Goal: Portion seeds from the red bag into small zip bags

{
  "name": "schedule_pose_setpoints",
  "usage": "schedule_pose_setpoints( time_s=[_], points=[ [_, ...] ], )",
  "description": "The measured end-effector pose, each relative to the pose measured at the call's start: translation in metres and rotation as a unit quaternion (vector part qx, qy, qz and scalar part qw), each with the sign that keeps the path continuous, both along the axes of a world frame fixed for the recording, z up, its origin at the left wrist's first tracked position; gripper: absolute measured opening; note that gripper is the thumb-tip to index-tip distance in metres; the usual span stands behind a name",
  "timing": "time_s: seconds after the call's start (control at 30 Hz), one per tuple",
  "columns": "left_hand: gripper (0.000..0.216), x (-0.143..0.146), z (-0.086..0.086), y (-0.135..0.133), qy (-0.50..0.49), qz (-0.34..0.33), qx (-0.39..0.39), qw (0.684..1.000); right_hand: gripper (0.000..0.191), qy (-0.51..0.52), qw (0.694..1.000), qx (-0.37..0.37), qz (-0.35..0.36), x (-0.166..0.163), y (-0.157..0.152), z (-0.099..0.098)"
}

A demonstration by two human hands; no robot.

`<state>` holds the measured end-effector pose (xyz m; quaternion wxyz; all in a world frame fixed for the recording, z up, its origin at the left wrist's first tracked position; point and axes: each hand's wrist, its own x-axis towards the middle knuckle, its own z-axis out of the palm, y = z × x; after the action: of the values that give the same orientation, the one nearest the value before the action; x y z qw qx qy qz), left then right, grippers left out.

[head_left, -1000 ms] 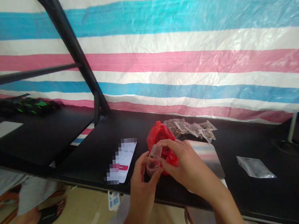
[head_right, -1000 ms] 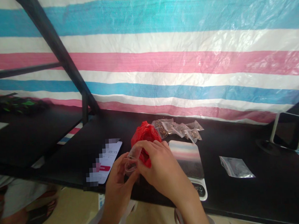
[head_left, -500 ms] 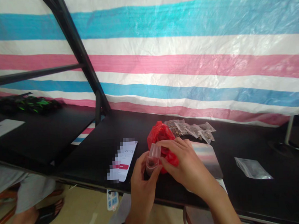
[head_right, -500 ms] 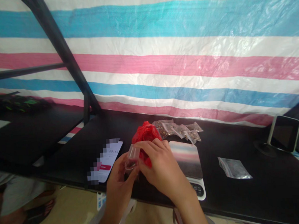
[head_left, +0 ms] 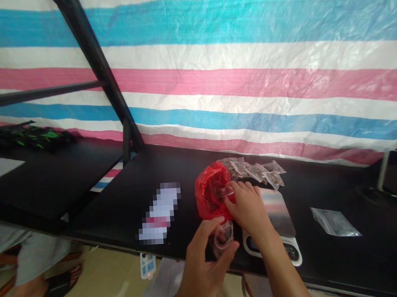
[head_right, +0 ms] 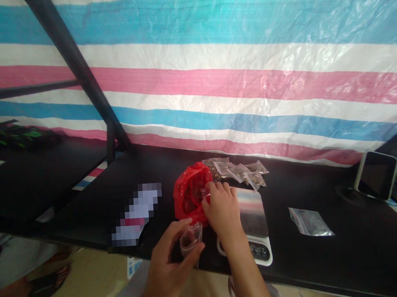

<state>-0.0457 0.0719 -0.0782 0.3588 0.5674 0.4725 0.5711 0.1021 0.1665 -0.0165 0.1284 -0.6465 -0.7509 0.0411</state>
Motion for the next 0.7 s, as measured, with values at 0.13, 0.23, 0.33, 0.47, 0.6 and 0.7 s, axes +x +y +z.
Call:
schedule_pose_setpoints(
  time_s=[0.13,0.23,0.33,0.47,0.6,0.7],
  points=[
    [0.038,0.006,0.000,0.000,0.024,-0.030,-0.013,0.999,0.031,0.008,1.000,-0.011,0.010,-0.004,-0.003,0.003],
    [0.039,0.006,0.002,0.004,0.035,-0.027,-0.037,0.998,0.039,0.024,0.999,-0.027,0.032,0.001,-0.003,0.008],
    [0.036,0.007,0.006,0.005,0.042,-0.050,-0.057,0.996,0.044,0.042,0.997,-0.054,0.044,0.009,-0.003,0.012],
    [0.034,0.010,0.009,0.006,0.034,-0.074,-0.072,0.994,0.040,0.066,0.993,-0.091,0.046,0.014,-0.005,0.014],
    [0.029,0.009,0.009,0.010,0.024,-0.037,-0.070,0.997,0.034,0.113,0.987,-0.091,0.066,0.012,-0.006,0.012],
    [0.029,0.005,0.007,0.014,-0.004,0.023,-0.073,0.997,0.033,0.144,0.986,-0.059,0.066,0.013,-0.007,0.013]
  ],
)
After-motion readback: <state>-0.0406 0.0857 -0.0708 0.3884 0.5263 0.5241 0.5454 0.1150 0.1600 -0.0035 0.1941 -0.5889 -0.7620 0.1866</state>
